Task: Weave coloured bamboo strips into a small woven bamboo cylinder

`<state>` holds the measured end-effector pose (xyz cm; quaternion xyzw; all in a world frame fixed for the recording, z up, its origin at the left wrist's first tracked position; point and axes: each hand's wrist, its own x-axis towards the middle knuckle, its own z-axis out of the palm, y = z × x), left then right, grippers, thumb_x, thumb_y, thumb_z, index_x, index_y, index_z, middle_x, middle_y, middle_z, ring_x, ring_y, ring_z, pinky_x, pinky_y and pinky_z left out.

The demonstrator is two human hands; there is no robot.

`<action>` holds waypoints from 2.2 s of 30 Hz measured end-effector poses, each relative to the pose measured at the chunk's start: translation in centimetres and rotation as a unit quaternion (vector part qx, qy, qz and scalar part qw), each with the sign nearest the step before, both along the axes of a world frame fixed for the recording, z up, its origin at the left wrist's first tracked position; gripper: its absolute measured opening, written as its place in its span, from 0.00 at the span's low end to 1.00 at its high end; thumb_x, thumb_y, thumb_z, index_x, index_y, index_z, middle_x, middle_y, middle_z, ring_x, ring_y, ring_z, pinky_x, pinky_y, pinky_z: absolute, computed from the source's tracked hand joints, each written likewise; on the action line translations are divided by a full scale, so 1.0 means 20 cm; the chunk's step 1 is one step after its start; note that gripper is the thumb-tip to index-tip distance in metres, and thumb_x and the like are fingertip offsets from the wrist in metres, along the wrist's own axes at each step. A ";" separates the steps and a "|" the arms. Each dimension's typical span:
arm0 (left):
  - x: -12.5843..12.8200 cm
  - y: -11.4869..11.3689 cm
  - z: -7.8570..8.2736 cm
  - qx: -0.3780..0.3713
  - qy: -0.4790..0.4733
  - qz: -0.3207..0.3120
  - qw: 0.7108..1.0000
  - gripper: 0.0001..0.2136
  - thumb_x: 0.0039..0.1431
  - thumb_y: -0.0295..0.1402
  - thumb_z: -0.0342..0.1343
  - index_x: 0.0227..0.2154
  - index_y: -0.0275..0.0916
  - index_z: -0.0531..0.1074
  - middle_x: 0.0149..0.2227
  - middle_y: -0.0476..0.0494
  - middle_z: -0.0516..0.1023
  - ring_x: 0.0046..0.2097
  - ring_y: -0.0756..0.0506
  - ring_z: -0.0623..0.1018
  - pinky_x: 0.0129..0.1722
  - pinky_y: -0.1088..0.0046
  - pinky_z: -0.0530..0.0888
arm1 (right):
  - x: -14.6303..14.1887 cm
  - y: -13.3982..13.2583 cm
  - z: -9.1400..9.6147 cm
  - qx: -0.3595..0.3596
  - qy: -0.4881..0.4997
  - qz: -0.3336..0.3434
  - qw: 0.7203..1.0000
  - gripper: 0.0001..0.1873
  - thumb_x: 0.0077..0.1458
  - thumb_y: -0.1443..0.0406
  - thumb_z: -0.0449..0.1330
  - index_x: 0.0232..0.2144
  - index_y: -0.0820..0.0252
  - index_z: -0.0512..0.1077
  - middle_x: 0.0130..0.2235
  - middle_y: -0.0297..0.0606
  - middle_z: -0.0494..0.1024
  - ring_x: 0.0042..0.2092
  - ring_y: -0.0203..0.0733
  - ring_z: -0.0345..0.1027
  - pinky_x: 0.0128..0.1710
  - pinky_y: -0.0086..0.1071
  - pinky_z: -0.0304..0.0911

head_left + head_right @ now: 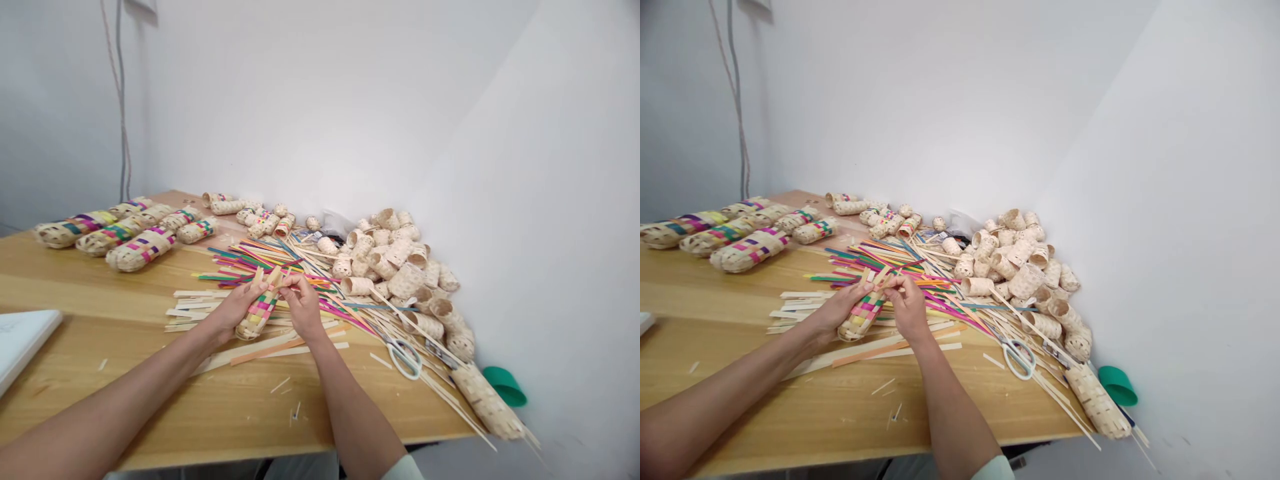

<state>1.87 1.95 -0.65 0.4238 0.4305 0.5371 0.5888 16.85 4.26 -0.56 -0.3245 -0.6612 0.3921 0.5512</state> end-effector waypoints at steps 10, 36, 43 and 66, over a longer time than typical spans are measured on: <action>0.00 0.01 -0.01 -0.002 0.015 0.021 1.000 0.22 0.43 0.49 0.66 0.35 0.37 0.74 0.27 0.47 0.77 0.28 0.46 0.74 0.27 0.71 0.70 | -0.02 0.01 -0.02 -0.018 0.004 -0.012 1.000 0.08 0.51 0.59 0.59 0.31 0.56 0.68 0.33 0.33 0.73 0.33 0.37 0.69 0.36 0.33 0.70; -0.02 0.02 -0.01 -0.019 -0.103 -0.003 0.994 0.21 0.45 0.42 0.69 0.40 0.39 0.72 0.30 0.47 0.78 0.27 0.47 0.76 0.25 0.72 0.75 | -0.05 -0.01 -0.03 -0.022 0.013 -0.058 0.998 0.16 0.54 0.61 0.60 0.46 0.57 0.72 0.33 0.33 0.74 0.34 0.38 0.71 0.36 0.32 0.71; -0.01 -0.01 0.03 -0.035 -0.087 -0.018 0.995 0.20 0.43 0.39 0.70 0.38 0.38 0.70 0.29 0.48 0.77 0.24 0.50 0.74 0.21 0.76 0.72 | -0.04 -0.01 0.02 -0.090 0.045 -0.030 0.994 0.18 0.50 0.57 0.62 0.41 0.59 0.72 0.30 0.33 0.75 0.31 0.36 0.69 0.26 0.27 0.66; 0.01 0.00 -0.01 -0.006 -0.043 -0.024 0.999 0.25 0.45 0.45 0.68 0.45 0.39 0.72 0.35 0.45 0.80 0.30 0.47 0.77 0.27 0.75 0.73 | -0.02 -0.02 0.04 -0.077 -0.025 -0.039 0.996 0.11 0.51 0.55 0.59 0.29 0.56 0.69 0.28 0.31 0.72 0.30 0.37 0.66 0.27 0.30 0.69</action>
